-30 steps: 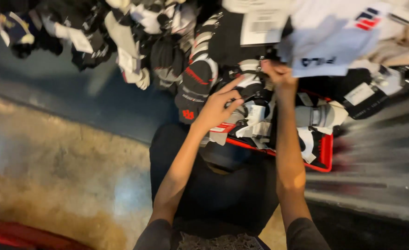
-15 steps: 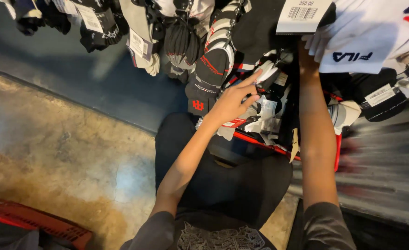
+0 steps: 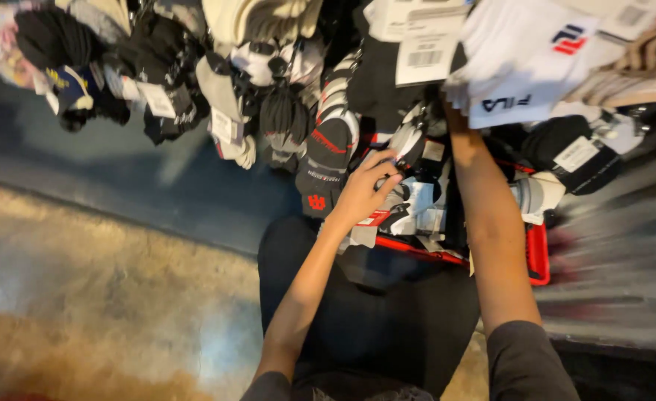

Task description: The person is sitting on the floor, sorting through various brands of socks and placing selected pairs into a red basket.

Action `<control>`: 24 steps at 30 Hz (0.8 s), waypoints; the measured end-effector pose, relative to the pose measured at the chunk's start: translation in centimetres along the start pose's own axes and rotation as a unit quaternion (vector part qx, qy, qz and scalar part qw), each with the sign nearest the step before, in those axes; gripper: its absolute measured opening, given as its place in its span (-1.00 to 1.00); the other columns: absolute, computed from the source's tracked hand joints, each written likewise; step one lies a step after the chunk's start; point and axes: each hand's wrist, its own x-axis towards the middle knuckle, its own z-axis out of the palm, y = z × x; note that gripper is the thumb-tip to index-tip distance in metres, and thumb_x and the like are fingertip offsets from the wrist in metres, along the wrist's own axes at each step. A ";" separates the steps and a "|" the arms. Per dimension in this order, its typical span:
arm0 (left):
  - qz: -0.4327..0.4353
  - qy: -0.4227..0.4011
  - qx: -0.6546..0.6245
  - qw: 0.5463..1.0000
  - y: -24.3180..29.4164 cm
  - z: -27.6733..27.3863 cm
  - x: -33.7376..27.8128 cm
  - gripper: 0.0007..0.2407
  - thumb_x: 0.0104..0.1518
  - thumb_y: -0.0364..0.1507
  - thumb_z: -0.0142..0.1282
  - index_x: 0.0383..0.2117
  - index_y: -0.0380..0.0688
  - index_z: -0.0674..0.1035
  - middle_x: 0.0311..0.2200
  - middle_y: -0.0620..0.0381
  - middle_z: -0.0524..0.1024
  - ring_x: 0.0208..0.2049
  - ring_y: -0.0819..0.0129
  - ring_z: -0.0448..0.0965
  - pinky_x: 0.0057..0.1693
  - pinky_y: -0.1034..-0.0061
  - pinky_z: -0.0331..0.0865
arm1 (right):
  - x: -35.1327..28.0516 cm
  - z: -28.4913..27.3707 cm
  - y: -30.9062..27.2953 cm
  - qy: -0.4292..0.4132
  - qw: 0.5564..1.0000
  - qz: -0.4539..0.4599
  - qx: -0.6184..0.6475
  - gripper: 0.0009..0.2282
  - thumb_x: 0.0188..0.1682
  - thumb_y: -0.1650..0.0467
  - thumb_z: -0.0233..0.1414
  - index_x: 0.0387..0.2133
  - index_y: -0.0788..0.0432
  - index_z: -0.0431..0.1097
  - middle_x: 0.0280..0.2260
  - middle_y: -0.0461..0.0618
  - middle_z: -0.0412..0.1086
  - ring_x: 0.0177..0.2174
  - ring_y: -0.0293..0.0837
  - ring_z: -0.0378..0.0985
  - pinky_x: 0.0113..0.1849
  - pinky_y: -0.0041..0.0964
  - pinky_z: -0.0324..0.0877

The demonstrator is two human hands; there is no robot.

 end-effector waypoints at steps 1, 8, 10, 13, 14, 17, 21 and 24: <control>-0.001 0.014 -0.003 1.000 0.3 0.1 0.0 -0.91 0.25 -0.47 0.16 -0.33 -0.23 0.53 0.02 0.00 0.46 -0.20 0.06 0.56 -0.07 0.38 0.44 | 1.3 0.3 -1.6 0.001 1.000 0.005 -0.021 -0.76 0.14 0.26 -0.13 -0.53 -0.10 0.36 -0.55 -0.29 0.30 -0.37 -0.20 0.35 -0.17 -0.14 0.26; 0.053 0.017 0.001 0.998 1.8 0.0 -0.1 -0.91 0.27 -0.49 0.10 -0.24 -0.28 0.52 -0.17 0.00 0.49 -0.09 0.01 0.52 0.08 0.36 0.41 | 4.2 3.3 -7.3 0.013 0.988 0.041 -0.151 -0.81 0.11 0.29 -0.08 -0.47 -0.03 0.40 -0.49 -0.22 0.34 -0.35 -0.15 0.39 -0.18 -0.14 0.30; 0.042 0.023 0.011 0.999 1.8 -0.5 -0.6 -0.91 0.28 -0.50 0.08 -0.23 -0.28 0.51 -0.12 -0.02 0.51 -0.06 -0.01 0.51 0.11 0.35 0.39 | 1.5 6.5 -6.8 0.014 0.983 0.060 -0.174 -0.82 0.10 0.29 -0.06 -0.45 -0.01 0.41 -0.48 -0.19 0.35 -0.34 -0.14 0.40 -0.18 -0.14 0.31; 0.044 0.043 0.022 0.998 1.2 -1.6 -1.6 -0.92 0.26 -0.50 0.09 -0.26 -0.27 0.52 -0.08 -0.03 0.52 -0.04 -0.02 0.50 0.12 0.32 0.37 | -1.4 8.0 -6.3 0.009 0.977 0.099 -0.191 -0.84 0.09 0.30 -0.04 -0.43 0.02 0.43 -0.45 -0.16 0.37 -0.33 -0.11 0.42 -0.18 -0.13 0.32; 0.038 0.052 0.022 0.998 0.8 -1.8 -1.8 -0.92 0.26 -0.50 0.09 -0.26 -0.27 0.52 -0.08 -0.03 0.52 -0.04 -0.02 0.50 0.12 0.32 0.37 | -0.1 7.9 -5.3 0.005 0.974 0.113 -0.194 -0.85 0.09 0.31 -0.03 -0.42 0.03 0.43 -0.44 -0.15 0.38 -0.32 -0.11 0.43 -0.18 -0.13 0.33; 0.038 0.063 0.017 0.997 -0.5 -2.6 -2.8 -0.93 0.26 -0.49 0.08 -0.28 -0.25 0.51 0.01 -0.03 0.53 0.00 -0.03 0.50 0.16 0.29 0.36 | 1.7 8.7 -1.8 -0.001 0.968 0.159 -0.196 -0.86 0.08 0.32 -0.01 -0.40 0.07 0.45 -0.42 -0.12 0.39 -0.31 -0.08 0.45 -0.19 -0.13 0.34; 0.043 0.057 0.011 0.997 -1.8 -2.5 -3.1 -0.91 0.28 -0.46 0.08 -0.27 -0.24 0.51 0.08 -0.02 0.51 0.05 -0.05 0.51 0.19 0.26 0.38 | -0.2 10.6 3.1 -0.015 0.956 0.210 -0.205 -0.87 0.07 0.34 0.01 -0.36 0.11 0.47 -0.38 -0.08 0.42 -0.30 -0.05 0.47 -0.19 -0.12 0.36; 0.049 0.051 0.019 0.997 -2.0 -3.1 -3.1 -0.90 0.29 -0.45 0.07 -0.27 -0.24 0.51 0.11 -0.02 0.50 0.06 -0.08 0.51 0.17 0.25 0.39 | -2.1 12.0 6.0 -0.020 0.945 0.243 -0.218 -0.87 0.06 0.35 0.03 -0.34 0.14 0.48 -0.36 -0.05 0.43 -0.29 -0.03 0.49 -0.19 -0.12 0.38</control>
